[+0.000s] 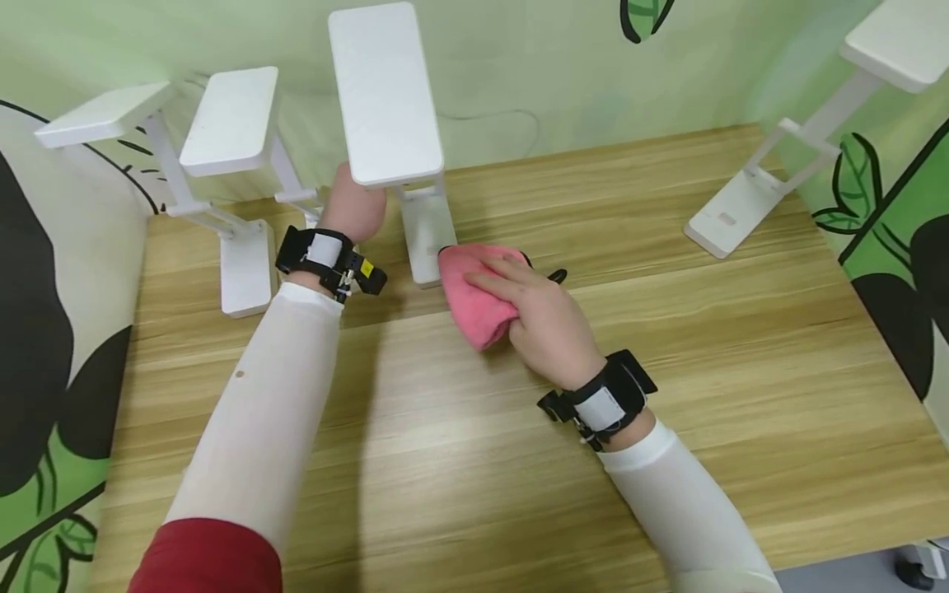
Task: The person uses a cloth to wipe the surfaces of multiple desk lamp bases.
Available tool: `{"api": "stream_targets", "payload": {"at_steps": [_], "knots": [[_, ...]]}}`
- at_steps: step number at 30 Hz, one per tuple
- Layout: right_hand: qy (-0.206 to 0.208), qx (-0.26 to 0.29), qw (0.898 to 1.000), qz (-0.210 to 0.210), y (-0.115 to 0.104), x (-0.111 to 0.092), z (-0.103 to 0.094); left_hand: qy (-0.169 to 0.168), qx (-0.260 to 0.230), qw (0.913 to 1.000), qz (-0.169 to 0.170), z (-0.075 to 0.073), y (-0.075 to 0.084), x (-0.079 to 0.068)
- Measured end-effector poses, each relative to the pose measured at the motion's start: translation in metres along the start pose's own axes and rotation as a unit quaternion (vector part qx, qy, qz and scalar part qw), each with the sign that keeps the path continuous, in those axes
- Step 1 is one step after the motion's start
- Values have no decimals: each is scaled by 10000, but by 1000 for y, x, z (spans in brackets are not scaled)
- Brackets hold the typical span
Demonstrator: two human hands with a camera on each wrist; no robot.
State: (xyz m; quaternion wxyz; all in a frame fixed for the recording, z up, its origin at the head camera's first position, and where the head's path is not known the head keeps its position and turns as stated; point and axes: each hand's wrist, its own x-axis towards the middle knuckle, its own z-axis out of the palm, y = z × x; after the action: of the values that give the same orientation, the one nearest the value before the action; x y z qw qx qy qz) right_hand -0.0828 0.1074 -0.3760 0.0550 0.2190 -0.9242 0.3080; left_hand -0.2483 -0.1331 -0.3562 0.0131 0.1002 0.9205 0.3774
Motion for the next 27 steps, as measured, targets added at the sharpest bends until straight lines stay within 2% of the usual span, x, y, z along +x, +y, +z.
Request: {"api": "stream_targets", "payload": {"at_steps": [8, 15, 18, 22, 25, 27], "knots": [[-89, -98, 9998, 131, 2, -3, -2, -114, 159, 9990, -407, -10, -2, -3], [-131, -116, 9997, 196, 0, -3, -1, -124, 43, 9992, -375, -14, -5, -4], [-194, -54, 9995, 245, -1, 2, -1, -31, -356, 9990, -261, -18, -4, -10], [-116, -134, 9991, 387, -1, 13, -5, -96, -1159, 9928, -276, -31, 15, -30], [44, -451, 9979, 465, 0, 25, -9, -183, -852, 9941, -645, -36, 22, -45], [109, -682, 9962, 539, -1, 35, -11, 18, -132, 9966, -809, -36, 26, -58]]}}
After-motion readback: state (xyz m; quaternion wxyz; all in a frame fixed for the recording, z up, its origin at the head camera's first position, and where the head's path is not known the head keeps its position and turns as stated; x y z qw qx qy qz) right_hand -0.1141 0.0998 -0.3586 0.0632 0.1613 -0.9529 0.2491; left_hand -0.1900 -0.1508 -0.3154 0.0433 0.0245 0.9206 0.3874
